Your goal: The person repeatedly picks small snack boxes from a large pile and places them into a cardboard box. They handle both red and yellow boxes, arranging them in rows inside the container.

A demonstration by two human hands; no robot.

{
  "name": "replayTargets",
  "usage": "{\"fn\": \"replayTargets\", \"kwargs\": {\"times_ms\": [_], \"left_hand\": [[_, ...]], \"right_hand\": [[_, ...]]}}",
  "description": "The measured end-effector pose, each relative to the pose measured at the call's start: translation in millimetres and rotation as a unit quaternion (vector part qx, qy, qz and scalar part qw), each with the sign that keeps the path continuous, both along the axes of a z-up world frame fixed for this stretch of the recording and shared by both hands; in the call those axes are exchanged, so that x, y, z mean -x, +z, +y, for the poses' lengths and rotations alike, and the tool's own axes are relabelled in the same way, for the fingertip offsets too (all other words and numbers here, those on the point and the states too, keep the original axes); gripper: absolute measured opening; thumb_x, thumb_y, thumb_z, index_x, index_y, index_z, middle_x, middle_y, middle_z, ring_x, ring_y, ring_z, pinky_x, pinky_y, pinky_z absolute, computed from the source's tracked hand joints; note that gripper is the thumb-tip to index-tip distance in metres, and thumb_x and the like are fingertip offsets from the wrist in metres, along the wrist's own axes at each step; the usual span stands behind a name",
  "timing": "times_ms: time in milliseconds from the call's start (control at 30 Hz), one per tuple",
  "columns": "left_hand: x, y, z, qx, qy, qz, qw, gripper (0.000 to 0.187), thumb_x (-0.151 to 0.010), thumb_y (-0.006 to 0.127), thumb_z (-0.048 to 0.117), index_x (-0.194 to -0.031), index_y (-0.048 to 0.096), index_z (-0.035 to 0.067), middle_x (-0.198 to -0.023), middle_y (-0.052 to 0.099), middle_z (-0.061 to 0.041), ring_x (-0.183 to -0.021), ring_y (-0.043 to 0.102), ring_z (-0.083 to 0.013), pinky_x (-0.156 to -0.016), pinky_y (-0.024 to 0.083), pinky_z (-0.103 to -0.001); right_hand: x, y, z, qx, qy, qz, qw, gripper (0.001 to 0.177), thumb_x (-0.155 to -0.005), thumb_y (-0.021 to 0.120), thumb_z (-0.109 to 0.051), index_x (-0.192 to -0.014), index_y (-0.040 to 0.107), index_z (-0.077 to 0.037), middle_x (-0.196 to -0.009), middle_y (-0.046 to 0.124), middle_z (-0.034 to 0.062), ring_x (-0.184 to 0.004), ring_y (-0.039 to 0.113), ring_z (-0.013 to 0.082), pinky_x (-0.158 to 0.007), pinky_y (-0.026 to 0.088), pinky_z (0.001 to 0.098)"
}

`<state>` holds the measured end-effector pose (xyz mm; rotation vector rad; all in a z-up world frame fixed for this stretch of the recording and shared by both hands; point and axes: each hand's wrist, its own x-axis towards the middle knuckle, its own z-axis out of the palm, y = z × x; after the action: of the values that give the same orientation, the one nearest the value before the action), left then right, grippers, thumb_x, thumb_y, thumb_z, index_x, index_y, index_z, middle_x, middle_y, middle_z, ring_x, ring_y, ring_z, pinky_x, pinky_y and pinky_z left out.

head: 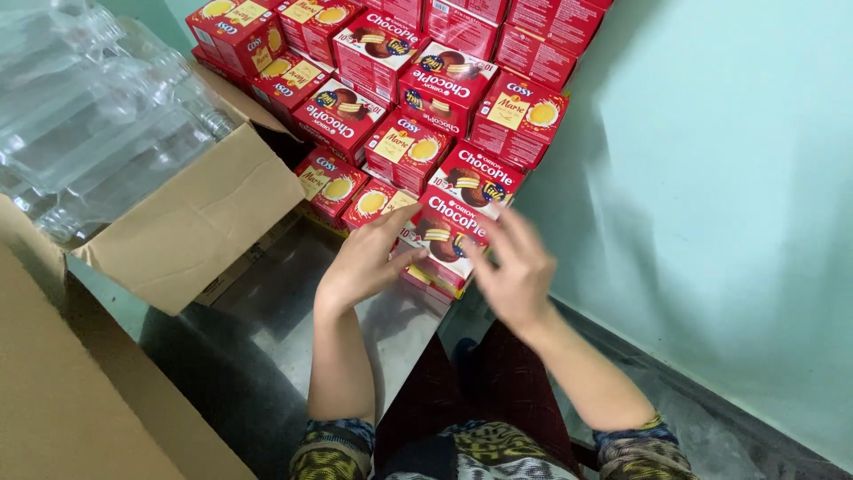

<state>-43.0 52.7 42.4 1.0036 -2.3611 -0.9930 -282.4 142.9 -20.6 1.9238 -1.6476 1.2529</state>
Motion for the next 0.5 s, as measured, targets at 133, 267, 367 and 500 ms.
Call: {"fn": "replayTargets", "kwargs": {"times_ms": [133,267,367,500], "left_hand": [[-0.3,8.7,10.3,0.036,0.002,-0.036,0.999,0.075,-0.1,0.08,0.037,-0.16,0.055,-0.001,-0.148,0.062,-0.04,-0.133,0.066,-0.0587,-0.101,0.058,-0.07],[-1.5,16.1,15.2,0.036,0.04,-0.033,0.998,0.076,-0.101,0.077,0.041,-0.161,0.054,-0.001,-0.153,0.058,-0.04,-0.138,0.062,-0.0596,-0.104,0.055,-0.072],[-6.3,13.5,10.6,0.04,0.078,-0.004,0.996,0.075,-0.105,0.071,0.047,-0.16,0.055,-0.001,-0.153,0.058,-0.04,-0.138,0.061,-0.0606,-0.105,0.054,-0.073],[-17.0,9.6,6.6,0.047,0.153,0.052,0.986,0.07,-0.108,0.068,0.046,-0.159,0.056,-0.001,-0.151,0.061,-0.038,-0.136,0.062,-0.0602,-0.103,0.053,-0.075]], "right_hand": [[66.9,20.3,-55.0,0.013,-0.051,-0.026,0.998,0.041,-0.103,0.091,-0.026,-0.132,0.077,-0.001,-0.138,0.067,0.0254,-0.133,0.067,0.0485,-0.101,0.06,0.0556],[115.2,26.8,-106.1,-0.135,-0.013,-0.183,0.974,0.101,-0.093,0.102,-0.033,-0.168,0.041,-0.004,-0.16,0.041,0.0361,-0.15,0.047,0.0592,-0.118,0.046,0.0706],[125.8,23.9,-119.8,-0.178,0.027,-0.252,0.951,0.116,-0.089,0.106,-0.031,-0.174,0.031,-0.008,-0.159,0.044,0.0346,-0.151,0.05,0.0543,-0.115,0.048,0.068],[126.0,22.3,-117.9,-0.148,0.027,-0.293,0.944,0.119,-0.078,0.113,-0.021,-0.171,0.04,-0.008,-0.151,0.049,0.0308,-0.138,0.059,0.05,-0.103,0.061,0.0553]]}}
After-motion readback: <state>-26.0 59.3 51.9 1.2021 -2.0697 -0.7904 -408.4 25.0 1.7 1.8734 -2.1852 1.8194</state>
